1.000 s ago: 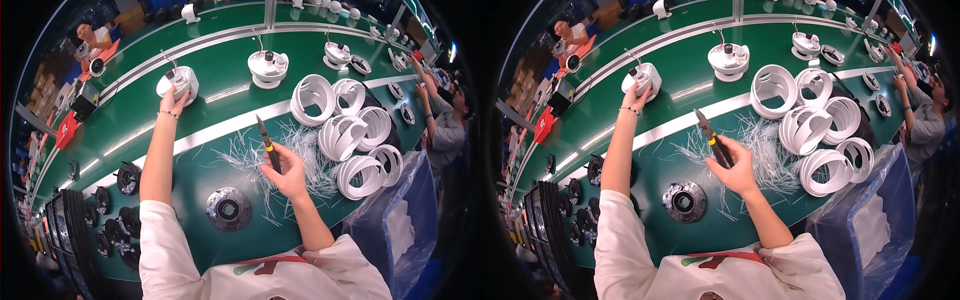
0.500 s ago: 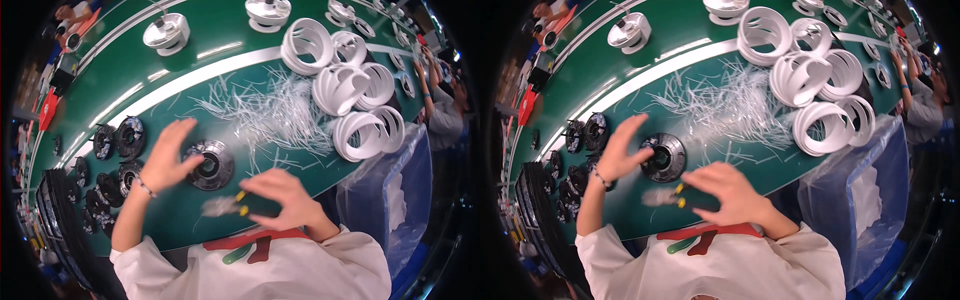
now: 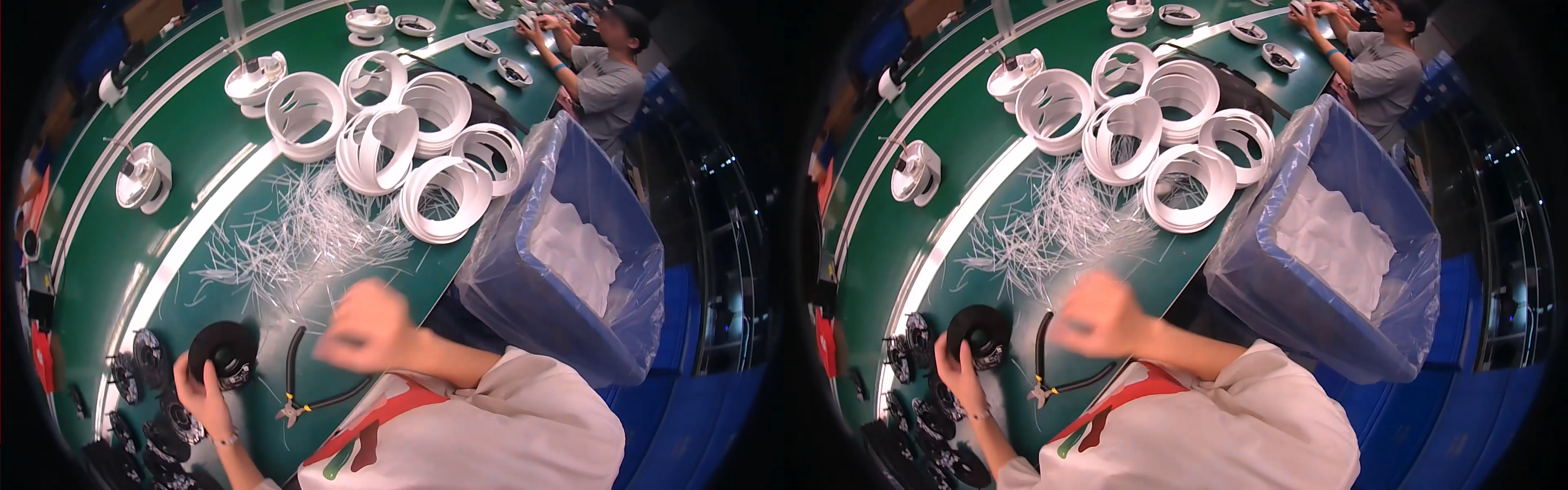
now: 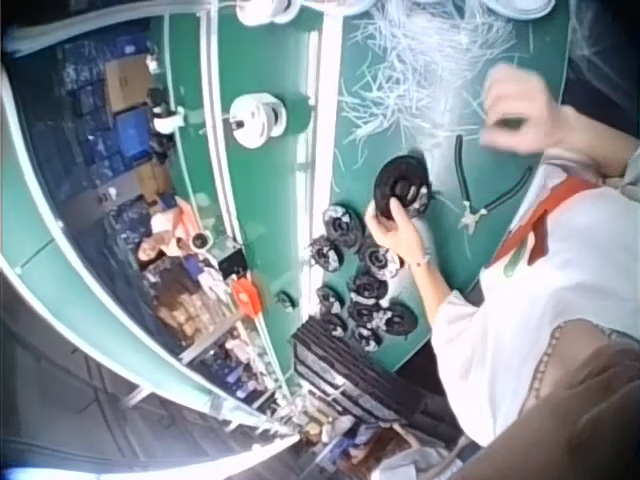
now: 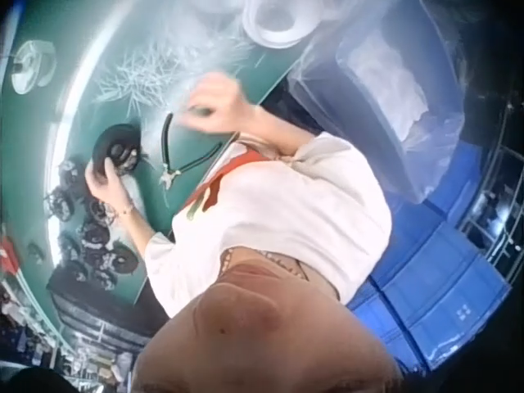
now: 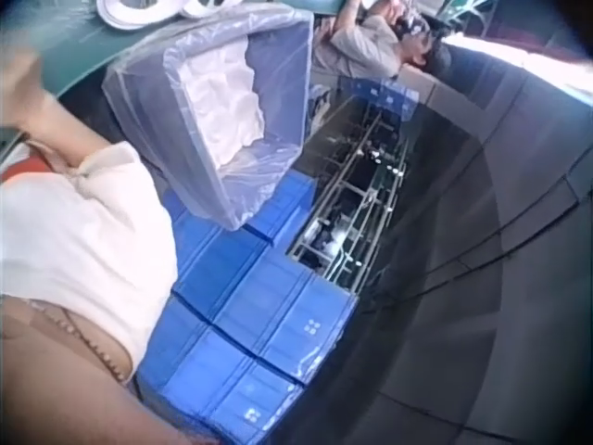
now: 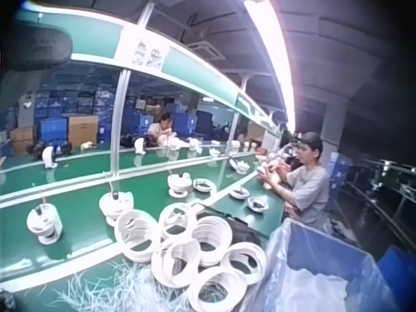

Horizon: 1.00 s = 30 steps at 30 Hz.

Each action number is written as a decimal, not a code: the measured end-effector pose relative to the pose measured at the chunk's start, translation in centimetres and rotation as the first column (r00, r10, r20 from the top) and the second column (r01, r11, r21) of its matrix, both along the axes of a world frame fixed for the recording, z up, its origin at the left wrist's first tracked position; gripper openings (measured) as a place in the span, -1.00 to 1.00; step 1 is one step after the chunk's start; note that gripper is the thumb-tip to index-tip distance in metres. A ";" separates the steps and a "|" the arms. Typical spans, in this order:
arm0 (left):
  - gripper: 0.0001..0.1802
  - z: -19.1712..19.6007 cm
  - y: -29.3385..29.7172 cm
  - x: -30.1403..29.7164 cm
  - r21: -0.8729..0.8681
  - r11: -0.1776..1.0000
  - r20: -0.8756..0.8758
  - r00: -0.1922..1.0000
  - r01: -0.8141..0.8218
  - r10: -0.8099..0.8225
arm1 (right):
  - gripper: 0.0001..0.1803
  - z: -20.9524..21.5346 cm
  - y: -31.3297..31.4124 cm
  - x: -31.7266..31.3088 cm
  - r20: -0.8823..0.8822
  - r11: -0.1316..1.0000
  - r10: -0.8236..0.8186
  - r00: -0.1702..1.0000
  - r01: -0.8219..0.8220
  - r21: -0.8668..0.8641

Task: Assembling components of electronic light fixtures on an assembly line by trimming wires with pliers and fitting plastic housings.

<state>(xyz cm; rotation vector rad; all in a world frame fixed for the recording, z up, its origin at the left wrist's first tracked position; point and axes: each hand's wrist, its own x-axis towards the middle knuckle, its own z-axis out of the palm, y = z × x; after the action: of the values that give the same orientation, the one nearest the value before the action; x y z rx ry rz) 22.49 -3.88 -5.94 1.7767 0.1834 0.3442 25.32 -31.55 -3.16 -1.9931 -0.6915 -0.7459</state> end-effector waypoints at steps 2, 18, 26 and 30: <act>-0.69 -1.6 1.4 -1.9 -0.186 0.974 0.001 0.991 -0.130 0.132 | -0.65 1.7 -4.3 2.3 -0.008 0.897 -0.442 0.897 0.442 0.021; -0.35 -1.8 1.6 -3.9 -0.681 0.689 -0.081 0.960 -0.249 0.266 | -0.82 2.6 -6.2 6.2 -0.048 0.583 -0.794 0.606 0.739 -0.338; -0.30 -2.1 0.9 -2.9 -0.708 0.682 0.012 0.962 -0.184 0.272 | -0.85 6.3 9.0 -0.7 -0.439 0.834 0.218 0.872 -0.400 -0.380; -0.32 -2.0 0.9 -4.0 -0.648 0.746 0.058 0.966 -0.154 0.250 | -0.78 2.5 12.8 -2.1 -0.566 0.731 0.298 0.769 -0.565 -0.382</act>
<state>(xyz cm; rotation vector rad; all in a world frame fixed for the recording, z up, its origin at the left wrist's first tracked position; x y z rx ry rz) 18.53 -2.97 -7.99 1.0425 0.3511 0.4961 23.18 -18.80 -0.62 -2.2369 -1.1090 0.2789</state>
